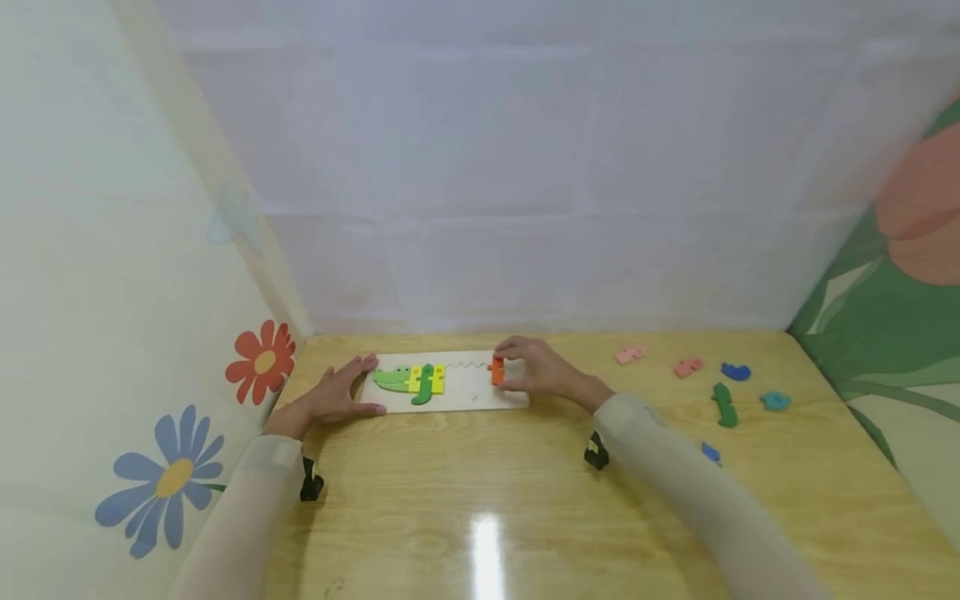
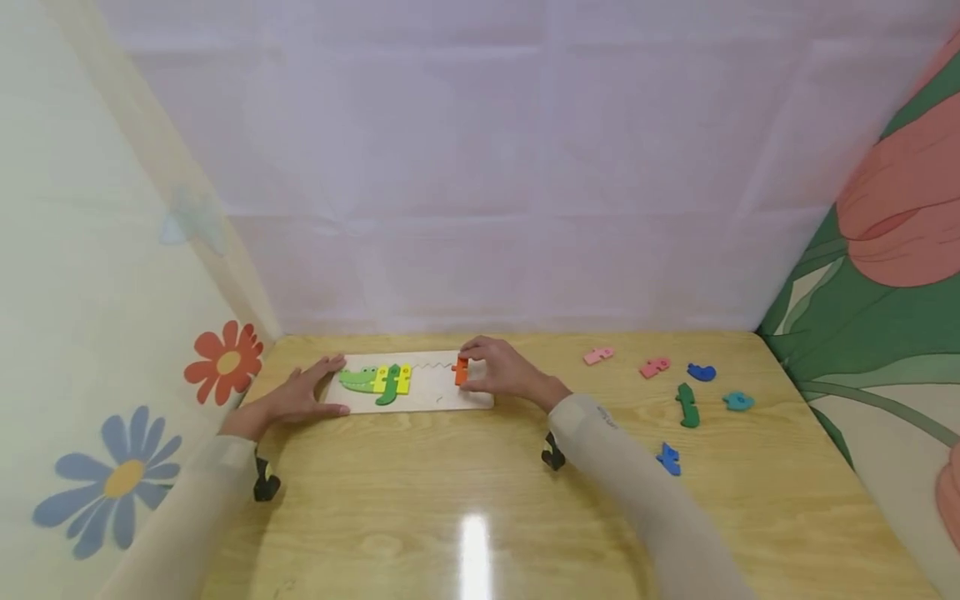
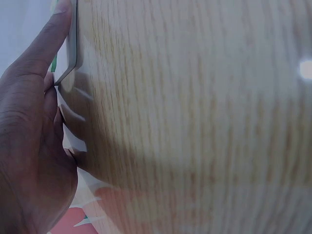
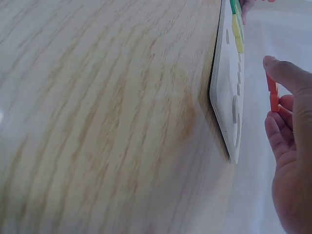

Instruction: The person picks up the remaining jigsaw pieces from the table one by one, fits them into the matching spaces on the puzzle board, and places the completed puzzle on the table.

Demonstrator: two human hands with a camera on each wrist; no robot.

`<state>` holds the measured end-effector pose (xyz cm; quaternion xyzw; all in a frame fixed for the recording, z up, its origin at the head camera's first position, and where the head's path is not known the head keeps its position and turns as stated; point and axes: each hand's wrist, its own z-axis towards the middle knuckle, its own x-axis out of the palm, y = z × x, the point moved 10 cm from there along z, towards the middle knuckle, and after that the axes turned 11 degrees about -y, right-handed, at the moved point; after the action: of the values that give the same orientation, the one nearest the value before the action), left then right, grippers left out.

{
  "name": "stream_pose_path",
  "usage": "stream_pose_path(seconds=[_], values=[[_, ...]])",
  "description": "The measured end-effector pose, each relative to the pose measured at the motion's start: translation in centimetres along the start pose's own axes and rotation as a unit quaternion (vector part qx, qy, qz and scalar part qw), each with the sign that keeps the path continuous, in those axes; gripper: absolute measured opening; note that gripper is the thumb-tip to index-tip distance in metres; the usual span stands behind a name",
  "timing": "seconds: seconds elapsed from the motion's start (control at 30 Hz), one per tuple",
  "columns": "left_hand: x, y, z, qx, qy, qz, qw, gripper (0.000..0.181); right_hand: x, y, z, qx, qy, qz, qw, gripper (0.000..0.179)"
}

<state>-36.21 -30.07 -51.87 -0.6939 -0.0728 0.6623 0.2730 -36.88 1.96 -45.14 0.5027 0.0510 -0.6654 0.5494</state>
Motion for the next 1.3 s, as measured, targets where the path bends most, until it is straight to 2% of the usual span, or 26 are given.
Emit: stream_pose_path(seconds=[0.33, 0.6, 0.87, 1.13, 1.3], values=[[0.0, 0.1, 0.2, 0.001, -0.007, -0.002, 1.0000, 0.111, 0.8, 0.0, 1.1, 0.013, -0.007, -0.006, 0.9999, 0.056], [0.2, 0.2, 0.1, -0.001, -0.009, -0.002, 1.0000, 0.112, 2.1, 0.2, 1.8, 0.025, 0.011, -0.016, 0.9995, 0.056], [0.2, 0.2, 0.1, -0.004, -0.005, -0.007, 1.0000, 0.113, 2.9, 0.4, 2.2, 0.038, 0.012, 0.008, 0.9992, 0.056], [0.3, 0.2, 0.1, -0.010, 0.001, -0.005, 0.9999, 0.115, 3.8, 0.6, 2.5, 0.034, 0.009, 0.023, 0.9991, 0.056], [0.4, 0.2, 0.2, -0.009, 0.001, -0.004, 1.0000, 0.114, 4.5, 0.6, 2.5, 0.038, 0.015, 0.019, 0.9990, 0.058]])
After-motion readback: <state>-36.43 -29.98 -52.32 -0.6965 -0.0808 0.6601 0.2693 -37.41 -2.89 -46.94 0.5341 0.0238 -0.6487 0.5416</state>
